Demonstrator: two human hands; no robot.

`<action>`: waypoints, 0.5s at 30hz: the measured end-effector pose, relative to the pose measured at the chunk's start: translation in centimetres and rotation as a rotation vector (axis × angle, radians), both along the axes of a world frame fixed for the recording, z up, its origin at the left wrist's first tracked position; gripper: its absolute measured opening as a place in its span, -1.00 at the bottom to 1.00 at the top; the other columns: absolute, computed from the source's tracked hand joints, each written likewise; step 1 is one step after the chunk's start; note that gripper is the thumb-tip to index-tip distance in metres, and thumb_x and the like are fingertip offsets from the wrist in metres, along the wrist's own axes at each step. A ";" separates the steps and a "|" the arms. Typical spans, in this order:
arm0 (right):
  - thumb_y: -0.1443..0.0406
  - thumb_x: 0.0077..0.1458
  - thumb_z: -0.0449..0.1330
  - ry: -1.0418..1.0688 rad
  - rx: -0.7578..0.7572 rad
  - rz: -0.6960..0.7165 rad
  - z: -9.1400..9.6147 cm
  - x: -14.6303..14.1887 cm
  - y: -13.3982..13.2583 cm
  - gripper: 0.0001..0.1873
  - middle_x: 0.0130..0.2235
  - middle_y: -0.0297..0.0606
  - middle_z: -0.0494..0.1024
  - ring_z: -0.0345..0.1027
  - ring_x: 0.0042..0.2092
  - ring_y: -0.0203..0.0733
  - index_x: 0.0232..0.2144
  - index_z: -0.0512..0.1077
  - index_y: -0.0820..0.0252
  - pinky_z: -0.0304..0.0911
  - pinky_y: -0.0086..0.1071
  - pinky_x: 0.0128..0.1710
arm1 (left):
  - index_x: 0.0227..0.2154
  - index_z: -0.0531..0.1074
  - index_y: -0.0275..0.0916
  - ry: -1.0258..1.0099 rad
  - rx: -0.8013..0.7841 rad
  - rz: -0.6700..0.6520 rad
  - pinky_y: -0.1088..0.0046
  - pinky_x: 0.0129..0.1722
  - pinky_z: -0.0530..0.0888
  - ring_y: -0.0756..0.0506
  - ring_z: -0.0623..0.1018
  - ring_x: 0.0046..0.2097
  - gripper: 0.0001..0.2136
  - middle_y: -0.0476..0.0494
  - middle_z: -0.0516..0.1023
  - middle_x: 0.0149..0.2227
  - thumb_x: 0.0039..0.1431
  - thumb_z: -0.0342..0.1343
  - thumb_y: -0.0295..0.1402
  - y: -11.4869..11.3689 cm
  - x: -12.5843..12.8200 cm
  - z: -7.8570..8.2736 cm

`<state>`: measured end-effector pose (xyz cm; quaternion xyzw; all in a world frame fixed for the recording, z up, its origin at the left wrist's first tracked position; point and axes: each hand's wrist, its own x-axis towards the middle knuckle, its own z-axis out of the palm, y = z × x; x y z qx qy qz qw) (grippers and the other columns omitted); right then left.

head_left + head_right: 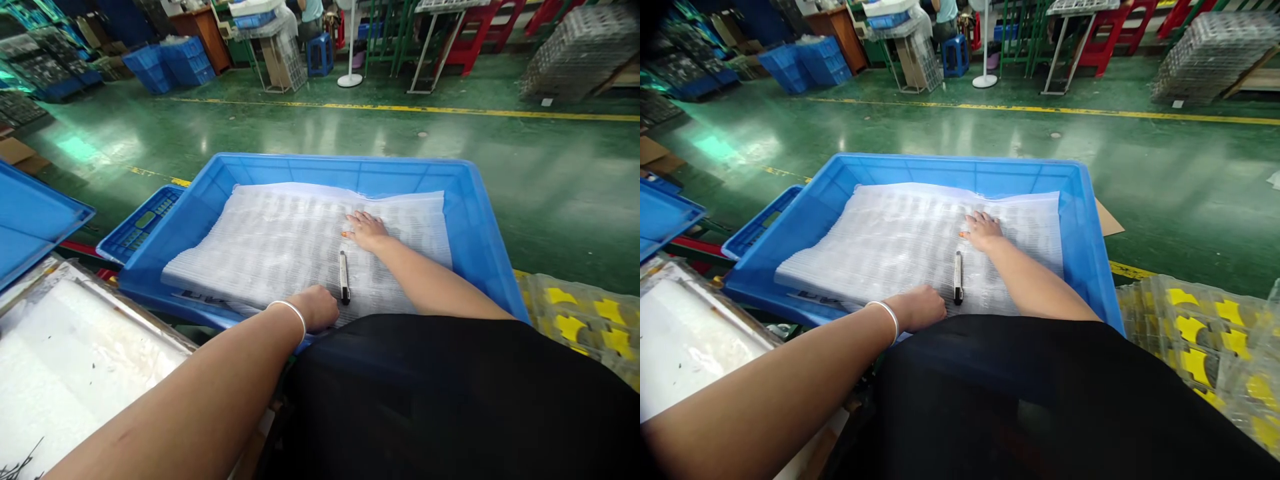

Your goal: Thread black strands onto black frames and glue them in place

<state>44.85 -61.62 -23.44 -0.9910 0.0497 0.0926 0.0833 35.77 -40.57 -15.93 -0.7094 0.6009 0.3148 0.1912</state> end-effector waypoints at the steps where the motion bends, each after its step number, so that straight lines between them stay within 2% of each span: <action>1: 0.00 0.24 -0.05 0.002 0.000 0.001 0.0 0.0 0.0 -0.33 0.37 -0.18 -0.03 -0.15 0.35 0.03 0.32 0.03 0.07 -0.10 0.06 0.26 | -0.30 0.58 -0.26 0.000 -0.004 0.006 0.26 -0.14 0.48 -0.26 0.58 -0.12 -0.77 -0.28 0.61 -0.23 0.20 0.00 -0.50 0.0 0.0 -0.1; 5: 0.00 0.24 -0.05 0.003 -0.002 0.003 0.0 -0.1 -0.1 -0.33 0.37 -0.18 -0.03 -0.15 0.35 0.04 0.32 0.03 0.06 -0.10 0.06 0.27 | -0.31 0.58 -0.26 -0.001 -0.012 0.027 0.26 -0.12 0.47 -0.25 0.57 -0.12 -0.74 -0.27 0.60 -0.21 0.23 -0.05 -0.50 0.1 0.2 -0.3; 10: -0.02 0.24 -0.05 0.005 -0.010 0.005 0.1 -0.1 0.0 -0.32 0.37 -0.19 -0.03 -0.15 0.35 0.01 0.32 0.03 0.07 -0.09 0.05 0.27 | -0.33 0.57 -0.26 0.005 0.015 0.026 0.28 -0.16 0.47 -0.26 0.58 -0.15 -0.81 -0.26 0.61 -0.24 0.20 0.03 -0.45 0.2 0.3 -0.4; 15: -0.02 0.24 -0.06 0.011 -0.010 0.009 0.2 -0.1 0.0 -0.31 0.38 -0.18 -0.04 -0.15 0.35 0.01 0.33 0.02 0.09 -0.09 0.04 0.27 | -0.28 0.57 -0.29 -0.001 0.031 0.026 0.24 -0.11 0.46 -0.28 0.56 -0.08 -0.74 -0.29 0.60 -0.17 0.23 -0.06 -0.53 0.2 0.0 -0.1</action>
